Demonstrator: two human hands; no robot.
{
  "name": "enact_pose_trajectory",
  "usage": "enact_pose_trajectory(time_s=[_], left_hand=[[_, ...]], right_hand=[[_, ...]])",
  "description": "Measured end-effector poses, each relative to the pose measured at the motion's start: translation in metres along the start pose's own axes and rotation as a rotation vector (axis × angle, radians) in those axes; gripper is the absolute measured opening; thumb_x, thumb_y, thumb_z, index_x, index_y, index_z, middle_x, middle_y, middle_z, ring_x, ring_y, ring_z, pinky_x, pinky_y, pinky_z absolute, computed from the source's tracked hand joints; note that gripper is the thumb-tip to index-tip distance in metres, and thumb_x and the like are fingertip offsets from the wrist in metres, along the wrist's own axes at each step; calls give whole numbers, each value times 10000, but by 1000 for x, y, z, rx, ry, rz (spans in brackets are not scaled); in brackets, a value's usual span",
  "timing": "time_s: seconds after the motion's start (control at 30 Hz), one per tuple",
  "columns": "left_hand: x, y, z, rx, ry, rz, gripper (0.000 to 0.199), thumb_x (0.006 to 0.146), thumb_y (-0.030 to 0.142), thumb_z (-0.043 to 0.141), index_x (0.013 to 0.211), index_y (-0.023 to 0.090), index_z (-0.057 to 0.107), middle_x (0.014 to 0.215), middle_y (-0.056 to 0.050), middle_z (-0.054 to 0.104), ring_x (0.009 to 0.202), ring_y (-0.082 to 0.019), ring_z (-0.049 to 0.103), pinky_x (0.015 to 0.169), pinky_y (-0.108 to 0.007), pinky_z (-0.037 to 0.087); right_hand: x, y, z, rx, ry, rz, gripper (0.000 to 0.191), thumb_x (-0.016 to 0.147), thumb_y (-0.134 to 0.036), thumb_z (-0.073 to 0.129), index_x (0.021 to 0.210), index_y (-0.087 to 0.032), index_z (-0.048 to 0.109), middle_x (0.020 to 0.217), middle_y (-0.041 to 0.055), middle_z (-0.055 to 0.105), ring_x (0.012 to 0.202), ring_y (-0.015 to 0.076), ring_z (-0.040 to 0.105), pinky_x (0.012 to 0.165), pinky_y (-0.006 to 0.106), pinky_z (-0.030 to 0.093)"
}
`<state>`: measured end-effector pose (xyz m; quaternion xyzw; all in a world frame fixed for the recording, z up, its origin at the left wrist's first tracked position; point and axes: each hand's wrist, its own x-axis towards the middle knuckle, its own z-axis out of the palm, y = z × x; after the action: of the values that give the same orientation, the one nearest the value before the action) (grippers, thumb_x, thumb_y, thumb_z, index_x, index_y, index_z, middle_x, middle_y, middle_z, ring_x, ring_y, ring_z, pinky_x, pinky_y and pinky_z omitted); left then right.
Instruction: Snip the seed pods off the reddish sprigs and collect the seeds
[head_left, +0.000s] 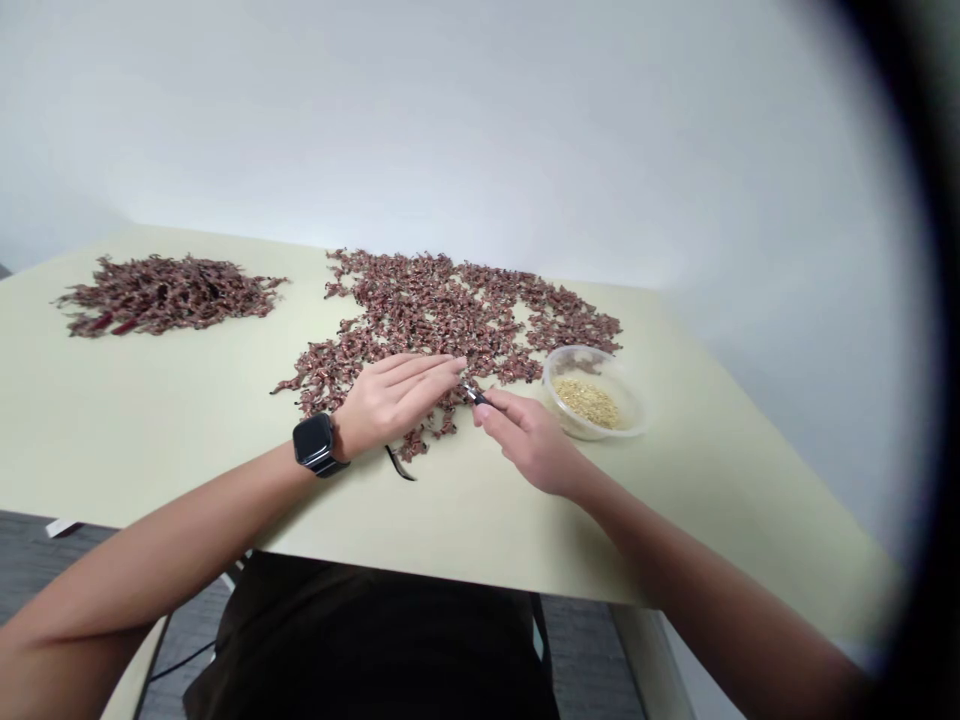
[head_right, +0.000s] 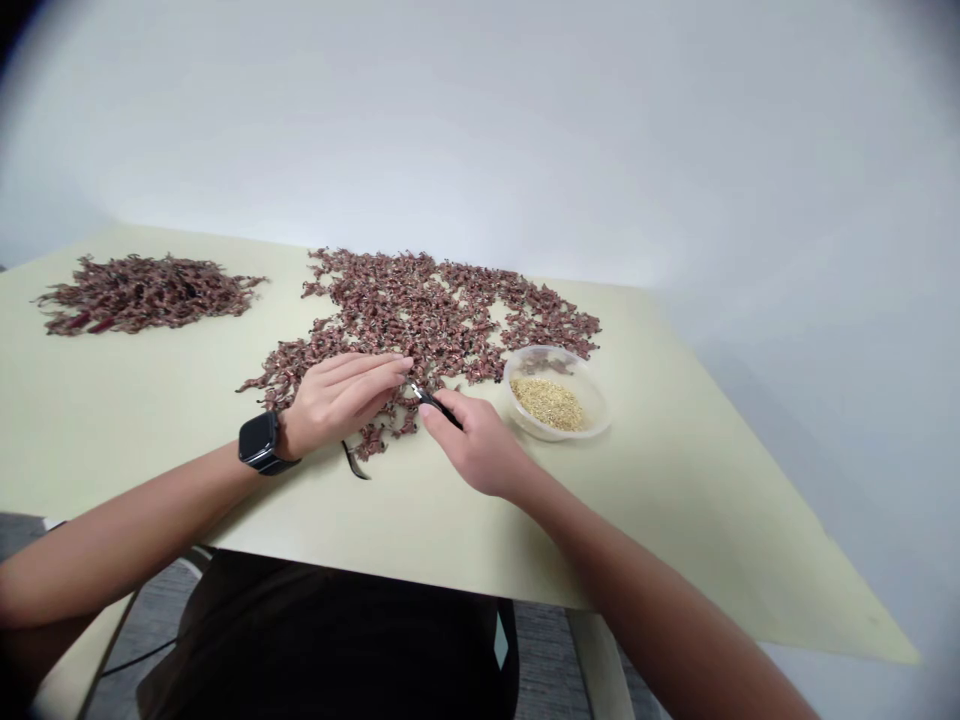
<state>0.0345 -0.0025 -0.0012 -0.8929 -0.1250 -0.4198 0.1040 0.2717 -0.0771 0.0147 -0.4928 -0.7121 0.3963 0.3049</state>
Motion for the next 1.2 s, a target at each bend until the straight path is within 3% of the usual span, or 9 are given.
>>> enact_pose_trajectory(time_s=[0.33, 0.5, 0.63, 0.8, 0.97, 1.2], left_hand=[[0, -1, -3, 36, -46, 26, 391, 954, 107, 597, 1329, 220, 609, 1413, -83, 636, 1324, -223, 600, 1081, -434, 524], [10, 5, -4, -43, 115, -318, 304, 892, 116, 675, 1158, 258, 714, 1310, -40, 708, 1318, -258, 553, 1097, -500, 465], [15, 7, -1, -205, 197, -610, 179, 844, 265, 779, 1023, 257, 776, 1135, -43, 754, 1144, -249, 607, 1089, -487, 432], [10, 6, 8, -743, 144, -936, 288, 871, 377, 750, 1093, 194, 748, 1072, -82, 740, 836, -171, 653, 767, -313, 530], [8, 8, 11, -939, 109, -1003, 225, 875, 363, 747, 936, 149, 714, 1191, -101, 715, 874, -155, 660, 775, -273, 531], [9, 9, 13, -945, 125, -1004, 279, 848, 357, 777, 1036, 156, 738, 1121, -109, 738, 866, -167, 679, 779, -286, 549]], right_hand=[[0, 2, 4, 88, 31, 11, 381, 1030, -532, 419, 864, -211, 541, 720, -29, 404, 621, 120, 375, 574, 279, 321], [0, 3, 3, -97, 134, -52, 277, 1023, -455, 455, 913, -212, 529, 705, -32, 454, 627, 128, 414, 595, 286, 326], [1, 7, 1, -218, 203, -100, 218, 992, -420, 505, 948, -207, 519, 691, -37, 465, 593, 121, 419, 579, 284, 322], [2, 10, 1, -296, 219, -138, 209, 974, -410, 518, 990, -202, 530, 693, -34, 452, 599, 128, 423, 592, 287, 325], [2, 10, 2, -359, 203, -188, 212, 967, -409, 528, 996, -199, 528, 723, -22, 472, 630, 138, 449, 618, 294, 336], [3, 10, 2, -367, 147, -185, 211, 980, -417, 510, 968, -207, 521, 696, -31, 445, 611, 141, 442, 604, 296, 323]])
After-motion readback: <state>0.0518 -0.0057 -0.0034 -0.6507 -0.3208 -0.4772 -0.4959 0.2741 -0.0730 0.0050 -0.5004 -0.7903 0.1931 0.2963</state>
